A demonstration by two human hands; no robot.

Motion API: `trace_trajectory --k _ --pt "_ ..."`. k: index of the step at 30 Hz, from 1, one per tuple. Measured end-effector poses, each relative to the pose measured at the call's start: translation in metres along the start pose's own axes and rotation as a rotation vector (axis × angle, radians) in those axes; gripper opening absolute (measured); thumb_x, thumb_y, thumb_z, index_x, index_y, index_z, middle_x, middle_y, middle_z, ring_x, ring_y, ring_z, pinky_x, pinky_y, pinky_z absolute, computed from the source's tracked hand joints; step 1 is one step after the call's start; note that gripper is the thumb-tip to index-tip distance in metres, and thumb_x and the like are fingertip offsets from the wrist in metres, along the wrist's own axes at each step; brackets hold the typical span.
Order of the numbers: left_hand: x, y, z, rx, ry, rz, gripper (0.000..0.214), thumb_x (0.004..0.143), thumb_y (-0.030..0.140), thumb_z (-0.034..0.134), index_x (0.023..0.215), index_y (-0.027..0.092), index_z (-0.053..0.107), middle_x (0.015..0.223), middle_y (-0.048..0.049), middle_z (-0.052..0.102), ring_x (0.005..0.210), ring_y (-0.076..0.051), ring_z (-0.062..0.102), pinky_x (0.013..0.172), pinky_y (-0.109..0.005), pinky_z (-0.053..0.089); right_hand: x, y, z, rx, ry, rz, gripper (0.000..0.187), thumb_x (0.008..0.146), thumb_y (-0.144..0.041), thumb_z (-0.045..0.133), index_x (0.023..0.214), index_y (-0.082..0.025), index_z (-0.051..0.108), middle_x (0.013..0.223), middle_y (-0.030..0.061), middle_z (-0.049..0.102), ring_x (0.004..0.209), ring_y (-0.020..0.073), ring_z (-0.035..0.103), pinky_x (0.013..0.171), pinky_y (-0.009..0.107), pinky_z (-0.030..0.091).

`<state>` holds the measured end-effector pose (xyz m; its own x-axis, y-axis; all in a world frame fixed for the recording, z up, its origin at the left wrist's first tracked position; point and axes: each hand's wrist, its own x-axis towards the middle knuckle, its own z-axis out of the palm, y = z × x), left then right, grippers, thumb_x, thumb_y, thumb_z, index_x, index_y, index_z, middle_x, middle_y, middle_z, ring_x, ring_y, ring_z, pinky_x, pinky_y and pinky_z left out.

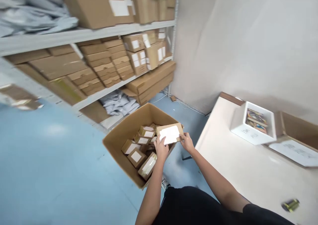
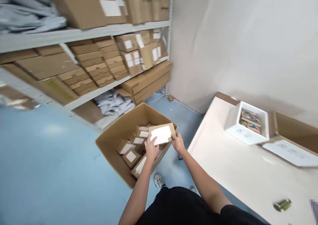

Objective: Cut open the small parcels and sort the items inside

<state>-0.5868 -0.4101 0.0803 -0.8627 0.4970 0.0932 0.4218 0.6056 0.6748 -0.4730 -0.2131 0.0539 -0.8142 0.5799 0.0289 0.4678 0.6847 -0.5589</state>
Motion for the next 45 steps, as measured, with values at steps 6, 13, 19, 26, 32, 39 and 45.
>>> trace_trajectory --k 6,13,19,26,32,39,45 --pt "-0.007 0.134 0.106 -0.034 -0.239 0.269 0.051 0.085 0.016 0.064 0.134 0.024 0.072 0.160 -0.0122 0.050 0.143 -0.038 0.048 0.120 -0.056 0.042 -0.072 0.132 -0.105 -0.012 0.308 0.218 0.047 0.087 -0.012 0.060 0.132 -0.021 0.071 0.140 0.0145 0.055 0.118 0.0281 0.065 0.102 0.042 0.058" --pt "-0.091 0.232 0.260 -0.016 -0.741 0.317 0.070 0.074 0.014 0.074 0.143 0.019 0.065 0.167 -0.0162 0.043 0.153 -0.034 0.044 0.125 -0.047 0.038 -0.196 0.278 -0.156 -0.012 0.143 0.650 0.061 0.084 -0.009 0.063 0.144 -0.021 0.064 0.147 0.0161 0.055 0.123 0.0297 0.064 0.103 0.040 0.053" --pt "-0.136 0.232 0.312 0.070 -0.796 0.185 0.077 0.077 0.018 0.073 0.151 0.020 0.054 0.170 -0.0162 0.037 0.159 -0.034 0.035 0.128 -0.044 0.033 -0.249 0.327 -0.153 0.094 -0.039 0.645 0.075 0.089 -0.013 0.064 0.160 -0.032 0.049 0.162 0.0121 0.047 0.142 0.0312 0.052 0.110 0.042 0.047" --pt "-0.117 0.256 0.335 0.086 -0.892 0.204 0.082 0.079 0.021 0.074 0.156 0.025 0.048 0.176 -0.0143 0.024 0.160 -0.034 0.033 0.125 -0.045 0.038 -0.243 0.345 -0.161 0.110 0.062 0.704 0.056 0.098 -0.014 0.055 0.151 -0.030 0.060 0.156 0.0090 0.056 0.134 0.0282 0.058 0.104 0.036 0.050" --pt "-0.111 0.314 0.401 0.009 -1.050 0.319 0.072 0.081 0.017 0.068 0.151 0.025 0.054 0.176 -0.0086 0.027 0.160 -0.029 0.031 0.127 -0.044 0.036 -0.271 0.378 -0.187 0.083 0.133 0.912 0.055 0.101 -0.015 0.049 0.152 -0.032 0.059 0.148 0.0055 0.062 0.126 0.0238 0.061 0.099 0.029 0.050" --pt "-0.108 0.369 0.453 0.030 -1.165 0.447 0.071 0.081 0.016 0.067 0.151 0.024 0.056 0.164 -0.0106 0.048 0.152 -0.033 0.045 0.127 -0.047 0.036 -0.283 0.400 -0.213 0.085 0.245 1.100 0.054 0.100 -0.014 0.047 0.150 -0.031 0.059 0.138 0.0061 0.067 0.120 0.0242 0.065 0.101 0.033 0.050" --pt "-0.095 0.419 0.448 -0.136 -1.038 0.642 0.092 0.082 0.012 0.058 0.169 0.028 0.030 0.171 -0.0045 0.041 0.157 -0.027 0.037 0.129 -0.044 0.034 -0.291 0.410 -0.245 0.114 0.516 1.081 0.046 0.104 -0.024 0.044 0.148 -0.024 0.059 0.129 0.0092 0.070 0.112 0.0228 0.067 0.099 0.034 0.052"
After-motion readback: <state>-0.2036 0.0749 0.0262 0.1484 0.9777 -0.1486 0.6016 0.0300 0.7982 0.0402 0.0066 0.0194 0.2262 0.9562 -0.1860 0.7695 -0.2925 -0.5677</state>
